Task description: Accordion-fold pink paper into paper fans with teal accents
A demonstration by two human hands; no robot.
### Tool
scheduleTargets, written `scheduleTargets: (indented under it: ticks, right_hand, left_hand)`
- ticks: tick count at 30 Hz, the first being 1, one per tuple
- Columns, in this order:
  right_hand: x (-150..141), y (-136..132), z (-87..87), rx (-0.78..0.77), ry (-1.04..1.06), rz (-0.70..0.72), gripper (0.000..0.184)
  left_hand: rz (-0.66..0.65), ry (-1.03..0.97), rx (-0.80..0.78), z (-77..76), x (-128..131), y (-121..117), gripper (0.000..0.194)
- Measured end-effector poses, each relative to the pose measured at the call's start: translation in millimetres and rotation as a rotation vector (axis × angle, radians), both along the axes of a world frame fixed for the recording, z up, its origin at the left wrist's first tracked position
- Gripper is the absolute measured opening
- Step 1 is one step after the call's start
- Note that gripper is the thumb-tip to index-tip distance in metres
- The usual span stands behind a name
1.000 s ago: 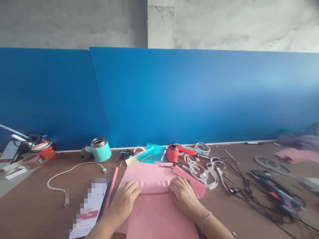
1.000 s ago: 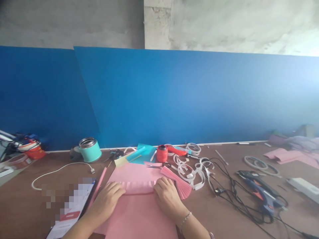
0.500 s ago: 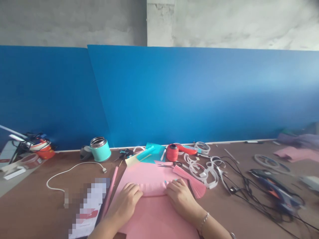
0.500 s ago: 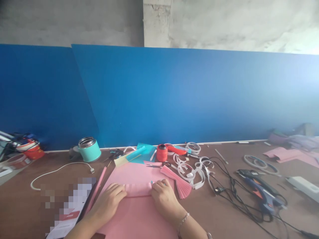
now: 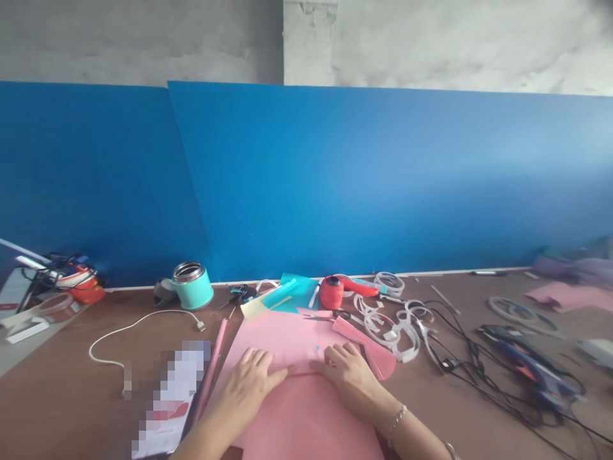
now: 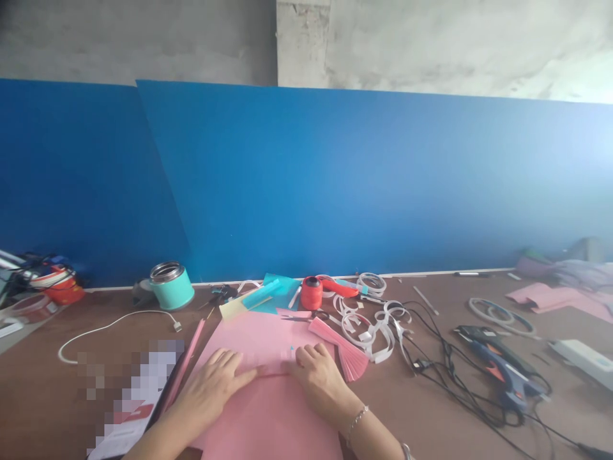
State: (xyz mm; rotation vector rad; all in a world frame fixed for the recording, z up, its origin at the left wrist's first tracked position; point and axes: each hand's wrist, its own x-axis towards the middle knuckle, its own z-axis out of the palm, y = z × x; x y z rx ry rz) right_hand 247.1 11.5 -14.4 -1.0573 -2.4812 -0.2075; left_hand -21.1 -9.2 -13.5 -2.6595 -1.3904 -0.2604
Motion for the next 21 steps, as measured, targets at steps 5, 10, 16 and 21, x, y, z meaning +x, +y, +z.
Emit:
scheduleTargets:
  ticks: [5, 10, 16, 21]
  right_hand:
    - [5, 4, -1.1, -0.092, 0.056, -0.035, 0.028]
    - [17, 16, -4.8, -0.252, 0.255, -0.038, 0.020]
    - [23, 19, -0.5, -0.348, 0.325, -0.006, 0.020]
    - [11, 6, 4.7, -0.203, 0.139, -0.065, 0.028]
  left_hand:
    - [0.044, -0.097, -0.127, 12.4, -2, 4, 0.043]
    - [0.083, -0.351, -0.271, 15.8, -17, 14, 0.032]
    - [0.134, -0.369, -0.350, 20.4, -18, 14, 0.028]
    - [0.075, -0.099, -0.171, 17.9, -7, 5, 0.057]
